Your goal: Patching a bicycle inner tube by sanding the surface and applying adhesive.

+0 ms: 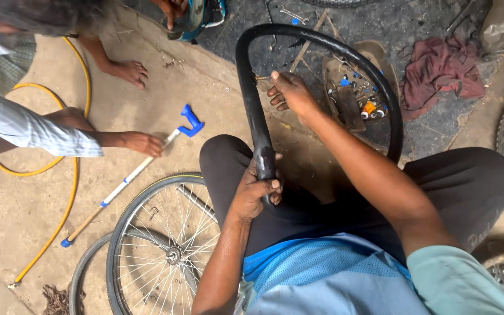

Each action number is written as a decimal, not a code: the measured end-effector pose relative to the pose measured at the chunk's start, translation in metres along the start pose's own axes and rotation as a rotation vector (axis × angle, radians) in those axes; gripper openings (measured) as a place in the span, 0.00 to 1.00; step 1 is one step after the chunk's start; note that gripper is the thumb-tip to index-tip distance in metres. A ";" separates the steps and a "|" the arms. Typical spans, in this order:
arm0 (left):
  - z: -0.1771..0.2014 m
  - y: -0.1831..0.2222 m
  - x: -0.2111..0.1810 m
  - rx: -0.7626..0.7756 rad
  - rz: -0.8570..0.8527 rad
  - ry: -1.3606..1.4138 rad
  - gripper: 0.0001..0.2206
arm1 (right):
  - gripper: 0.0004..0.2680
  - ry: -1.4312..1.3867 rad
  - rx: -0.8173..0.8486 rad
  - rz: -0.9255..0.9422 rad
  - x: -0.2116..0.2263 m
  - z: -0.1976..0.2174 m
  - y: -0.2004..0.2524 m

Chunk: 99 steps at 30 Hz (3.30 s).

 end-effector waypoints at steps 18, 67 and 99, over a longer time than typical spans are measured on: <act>-0.003 0.004 0.000 0.026 0.033 -0.015 0.28 | 0.05 -0.057 -0.017 0.164 -0.038 -0.009 -0.043; 0.002 0.003 0.003 -0.014 0.024 -0.083 0.27 | 0.09 0.007 0.005 0.101 -0.023 -0.032 -0.022; 0.003 0.005 0.003 -0.029 0.046 -0.108 0.27 | 0.12 -0.439 0.005 0.228 -0.022 -0.037 -0.024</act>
Point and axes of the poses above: each hand's wrist, its own y-axis away from the middle knuckle, its own z-axis out of the back of the hand, x = y × z, the point moved 9 cm from there along -y, towards the middle knuckle, and after that the axes turned 10 degrees about x, right-handed, at the moved point
